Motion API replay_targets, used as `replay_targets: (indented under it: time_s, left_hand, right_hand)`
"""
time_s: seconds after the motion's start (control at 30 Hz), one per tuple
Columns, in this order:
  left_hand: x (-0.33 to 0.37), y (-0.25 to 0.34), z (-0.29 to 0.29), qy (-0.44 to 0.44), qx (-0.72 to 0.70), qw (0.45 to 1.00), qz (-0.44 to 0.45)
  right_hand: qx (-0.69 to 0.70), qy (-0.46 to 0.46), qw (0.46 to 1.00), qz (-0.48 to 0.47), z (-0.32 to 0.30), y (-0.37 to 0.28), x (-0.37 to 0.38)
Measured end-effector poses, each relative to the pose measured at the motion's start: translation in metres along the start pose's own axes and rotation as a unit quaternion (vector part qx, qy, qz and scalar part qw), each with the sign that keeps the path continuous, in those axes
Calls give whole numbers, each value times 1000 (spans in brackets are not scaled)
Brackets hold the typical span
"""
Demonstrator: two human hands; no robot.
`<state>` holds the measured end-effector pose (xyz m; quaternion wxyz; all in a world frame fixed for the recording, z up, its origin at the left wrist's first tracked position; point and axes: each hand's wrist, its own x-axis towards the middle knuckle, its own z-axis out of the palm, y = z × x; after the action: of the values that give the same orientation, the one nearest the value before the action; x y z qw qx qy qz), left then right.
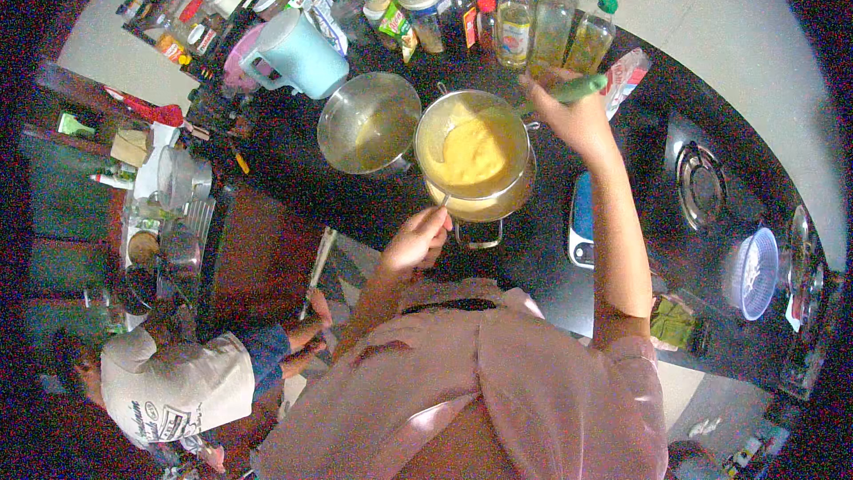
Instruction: The person stirs a yellow liquid in a pot with a green spatula and uses a ladle to transfer small amounts of liquid between two pots.
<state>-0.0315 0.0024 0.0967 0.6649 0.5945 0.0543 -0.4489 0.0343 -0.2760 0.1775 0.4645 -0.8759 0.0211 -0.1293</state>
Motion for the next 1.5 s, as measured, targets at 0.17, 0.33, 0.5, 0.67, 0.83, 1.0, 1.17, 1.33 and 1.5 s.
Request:
replay_targets:
  time_s: [0.17, 0.33, 0.5, 0.67, 0.83, 1.0, 1.17, 1.33, 1.5]
  left_hand:
    - [1, -2, 5, 4, -54, 998, 12]
    - [11, -16, 7, 11, -40, 998, 46]
    - [11, -17, 12, 4, -46, 999, -9]
    - [11, -17, 9, 0, -27, 1000, 9]
    - [8, -10, 14, 4, -49, 999, 1]
    - [7, -11, 11, -5, -39, 999, 2]
    - [5, -12, 8, -3, -27, 1000, -3]
    - [10, -19, 7, 9, 36, 999, 36]
    - [6, -9, 6, 7, 12, 1000, 12]
  right_hand:
    - [137, 101, 982, 77, 18, 34, -34]
    - [259, 127, 923, 255, 39, 44, -73]
    - [434, 168, 822, 328, 57, 36, -89]
    - [392, 179, 883, 187, 46, 6, -78]
    - [24, 89, 995, -36, 46, 16, -81]
    - [-6, 11, 999, -40, 56, -10, -108]
    - [230, 58, 969, 65, 37, 1, -95]
    - [133, 105, 986, 5, 39, 13, -76]
    - [55, -3, 998, -22, 56, 4, -100]
